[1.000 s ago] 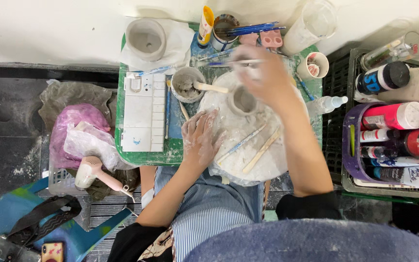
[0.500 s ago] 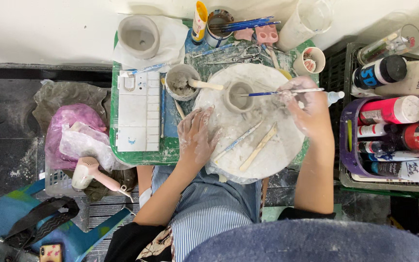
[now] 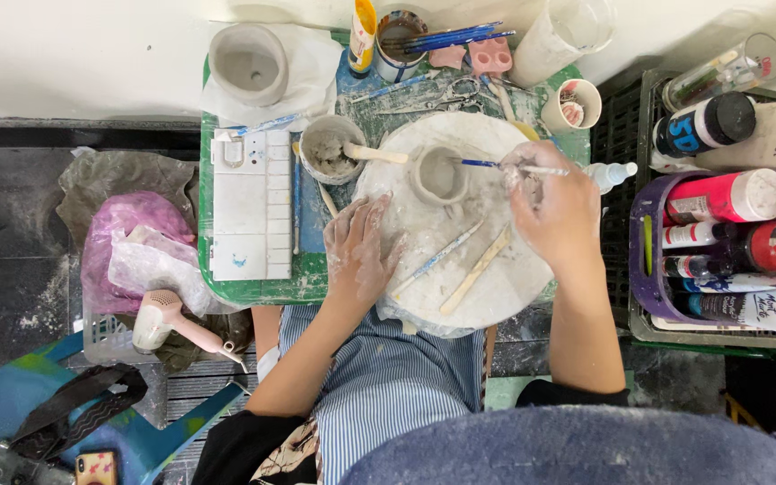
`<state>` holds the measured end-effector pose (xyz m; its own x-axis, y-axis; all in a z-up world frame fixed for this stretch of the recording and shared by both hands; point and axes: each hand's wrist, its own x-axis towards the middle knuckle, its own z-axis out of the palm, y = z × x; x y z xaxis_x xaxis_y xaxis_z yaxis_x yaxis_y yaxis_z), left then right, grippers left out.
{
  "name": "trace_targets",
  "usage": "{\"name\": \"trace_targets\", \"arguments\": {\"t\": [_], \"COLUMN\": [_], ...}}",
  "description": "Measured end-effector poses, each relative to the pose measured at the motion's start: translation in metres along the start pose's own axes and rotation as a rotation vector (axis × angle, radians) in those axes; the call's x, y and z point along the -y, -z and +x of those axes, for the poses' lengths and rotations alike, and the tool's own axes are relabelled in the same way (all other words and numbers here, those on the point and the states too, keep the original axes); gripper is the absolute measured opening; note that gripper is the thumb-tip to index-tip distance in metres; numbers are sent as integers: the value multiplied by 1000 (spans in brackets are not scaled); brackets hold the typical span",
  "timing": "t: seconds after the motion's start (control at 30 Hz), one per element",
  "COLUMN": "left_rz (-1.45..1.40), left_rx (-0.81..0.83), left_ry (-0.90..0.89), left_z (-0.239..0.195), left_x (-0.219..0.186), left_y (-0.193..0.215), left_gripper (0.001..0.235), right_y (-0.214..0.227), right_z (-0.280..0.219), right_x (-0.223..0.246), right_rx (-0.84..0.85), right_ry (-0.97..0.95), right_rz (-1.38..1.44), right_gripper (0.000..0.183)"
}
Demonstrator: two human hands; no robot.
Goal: The person forms a small clay pot on a rotating turntable. They use a brush to apply clay slip to the interior and rim of the pot, then smooth the surface using a wooden tool and their hands.
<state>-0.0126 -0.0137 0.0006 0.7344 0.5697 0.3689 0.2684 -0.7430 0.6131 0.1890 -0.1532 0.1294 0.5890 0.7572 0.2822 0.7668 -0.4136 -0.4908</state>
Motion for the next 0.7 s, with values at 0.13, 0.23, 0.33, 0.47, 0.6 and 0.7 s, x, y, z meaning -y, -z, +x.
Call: {"name": "trace_targets", "arguments": {"t": [0.13,0.23,0.33,0.47,0.6,0.7], "left_rz": [4,-5,-8,-7,-6,22], "left_rx": [11,14,7,-1,-9,-26], "left_ry": [0,4,4,2,8,-2], "left_z": [1,0,0,-1,-3,-6], "left_x": [-1,-1,-2,-1,1,3], "left_y": [2,3,2,1,-3,-7], "left_gripper": [65,66,66,66,64,61], "right_y": [6,10,16,-13,-64,-108], "right_z": [-6,-9,-3,24,57,88], "right_x": [16,15,5,11,46,60], "right_rx": [-53,-96,-194,-83,52,148], "right_ry": [166,53,-31,65,229,320], "right_rz": [-129,24,415,651,272,38], "right_gripper": [21,10,7,5,9,13]}}
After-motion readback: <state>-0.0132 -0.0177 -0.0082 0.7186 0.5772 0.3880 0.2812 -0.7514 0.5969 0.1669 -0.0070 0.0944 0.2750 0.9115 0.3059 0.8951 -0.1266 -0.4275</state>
